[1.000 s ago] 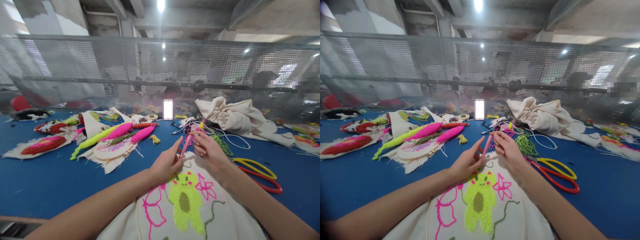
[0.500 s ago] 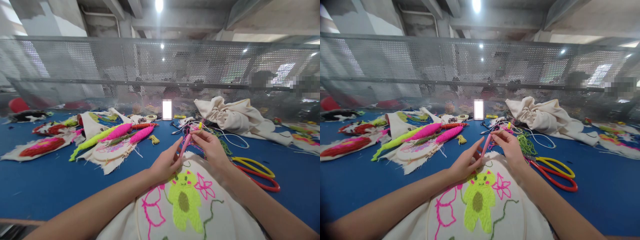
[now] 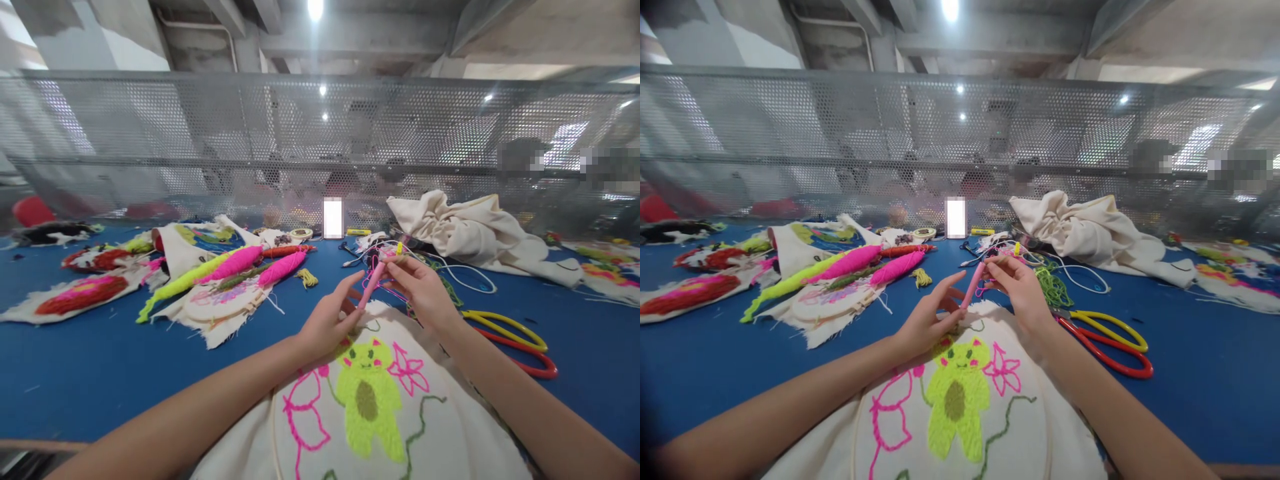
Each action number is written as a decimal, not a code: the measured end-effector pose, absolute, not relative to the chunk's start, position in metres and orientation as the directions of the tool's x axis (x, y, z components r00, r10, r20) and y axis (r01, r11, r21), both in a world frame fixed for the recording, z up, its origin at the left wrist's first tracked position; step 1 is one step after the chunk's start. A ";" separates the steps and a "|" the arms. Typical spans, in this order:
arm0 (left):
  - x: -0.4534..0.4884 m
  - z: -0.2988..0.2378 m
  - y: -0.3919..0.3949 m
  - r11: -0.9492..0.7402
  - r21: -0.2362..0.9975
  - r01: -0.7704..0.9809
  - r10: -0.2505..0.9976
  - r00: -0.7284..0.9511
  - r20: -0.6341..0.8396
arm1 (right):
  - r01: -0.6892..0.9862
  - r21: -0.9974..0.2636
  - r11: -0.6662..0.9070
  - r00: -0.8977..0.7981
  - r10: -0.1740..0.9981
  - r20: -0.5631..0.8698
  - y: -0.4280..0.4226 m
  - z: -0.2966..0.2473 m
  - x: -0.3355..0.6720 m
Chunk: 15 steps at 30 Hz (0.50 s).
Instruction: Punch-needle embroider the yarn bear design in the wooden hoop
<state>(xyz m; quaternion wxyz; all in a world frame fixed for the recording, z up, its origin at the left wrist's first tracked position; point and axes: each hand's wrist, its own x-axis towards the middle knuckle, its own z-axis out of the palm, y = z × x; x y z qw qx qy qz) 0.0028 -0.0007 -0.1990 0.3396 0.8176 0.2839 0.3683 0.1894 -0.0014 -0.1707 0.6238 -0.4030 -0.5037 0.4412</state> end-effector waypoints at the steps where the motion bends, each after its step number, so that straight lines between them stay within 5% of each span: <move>1: 0.003 -0.199 -0.001 -0.607 0.767 0.210 0.715 0.565 0.411 | -0.146 -0.948 0.284 0.101 0.957 0.271 -0.001 -0.170 0.189; 15: 0.004 -0.198 -0.003 -0.594 0.778 0.205 0.744 0.508 0.434 | -0.106 -0.936 0.336 0.108 0.940 0.325 -0.005 -0.165 0.190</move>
